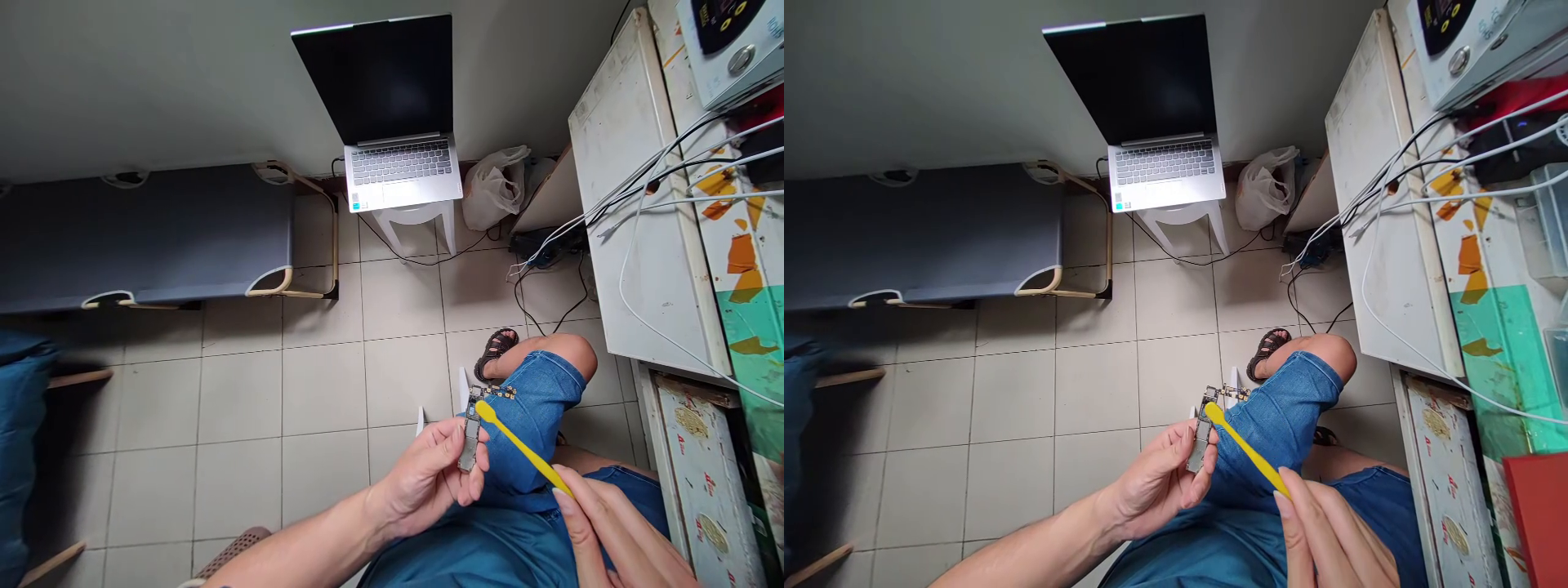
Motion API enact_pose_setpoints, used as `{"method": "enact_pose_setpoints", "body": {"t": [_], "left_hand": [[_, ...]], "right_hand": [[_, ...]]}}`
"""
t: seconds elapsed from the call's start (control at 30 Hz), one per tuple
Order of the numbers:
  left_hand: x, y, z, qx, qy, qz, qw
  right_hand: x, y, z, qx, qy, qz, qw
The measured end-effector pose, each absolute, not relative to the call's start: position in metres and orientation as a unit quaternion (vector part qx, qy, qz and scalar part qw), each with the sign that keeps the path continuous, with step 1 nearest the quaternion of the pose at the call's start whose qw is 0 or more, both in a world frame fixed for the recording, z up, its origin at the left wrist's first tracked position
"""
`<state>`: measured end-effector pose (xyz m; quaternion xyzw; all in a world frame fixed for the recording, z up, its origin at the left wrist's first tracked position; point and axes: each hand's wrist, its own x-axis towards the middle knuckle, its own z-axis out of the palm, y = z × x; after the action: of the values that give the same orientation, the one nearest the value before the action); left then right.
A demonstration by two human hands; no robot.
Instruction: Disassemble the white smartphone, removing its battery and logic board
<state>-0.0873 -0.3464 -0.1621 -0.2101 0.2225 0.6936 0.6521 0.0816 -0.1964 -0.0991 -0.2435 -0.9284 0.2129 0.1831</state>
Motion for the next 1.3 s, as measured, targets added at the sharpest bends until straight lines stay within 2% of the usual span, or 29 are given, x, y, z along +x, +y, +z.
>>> {"method": "enact_pose_setpoints", "body": {"t": [0.13, 0.37, 0.47, 0.57, 0.63, 0.73, 0.9, 1.03, 1.2, 1.3], "left_hand": [[-0.084, -0.348, -0.165, -0.194, 0.225, 0.697, 0.653], [-0.084, -0.349, -0.167, -0.194, 0.229, 0.696, 0.652], [-0.085, -0.348, -0.166, -0.193, 0.229, 0.696, 0.653], [-0.086, -0.348, -0.165, -0.194, 0.230, 0.692, 0.656], [-0.087, -0.347, -0.165, -0.193, 0.230, 0.690, 0.659], [-0.087, -0.347, -0.165, -0.187, 0.228, 0.691, 0.660], [-0.087, -0.347, -0.166, -0.169, 0.250, 0.697, 0.651], [-0.086, -0.348, -0.167, -0.163, 0.266, 0.701, 0.642], [-0.087, -0.349, -0.169, -0.167, 0.282, 0.702, 0.632], [-0.088, -0.350, -0.170, -0.173, 0.283, 0.704, 0.629]], "right_hand": [[0.067, -0.190, -0.103, -0.192, -0.941, 0.213, 0.181], [0.073, -0.183, -0.101, -0.265, -0.940, 0.138, 0.166], [0.077, -0.183, -0.101, -0.261, -0.936, 0.162, 0.170], [0.074, -0.185, -0.102, -0.182, -0.951, 0.202, 0.147], [0.070, -0.185, -0.102, -0.172, -0.959, 0.168, 0.147], [0.068, -0.186, -0.102, -0.256, -0.947, 0.081, 0.175], [0.072, -0.188, -0.100, -0.187, -0.954, 0.184, 0.144], [0.070, -0.190, -0.100, -0.283, -0.940, 0.097, 0.163], [0.070, -0.191, -0.101, -0.213, -0.949, 0.171, 0.158], [0.075, -0.188, -0.102, -0.295, -0.940, 0.062, 0.160]]}}
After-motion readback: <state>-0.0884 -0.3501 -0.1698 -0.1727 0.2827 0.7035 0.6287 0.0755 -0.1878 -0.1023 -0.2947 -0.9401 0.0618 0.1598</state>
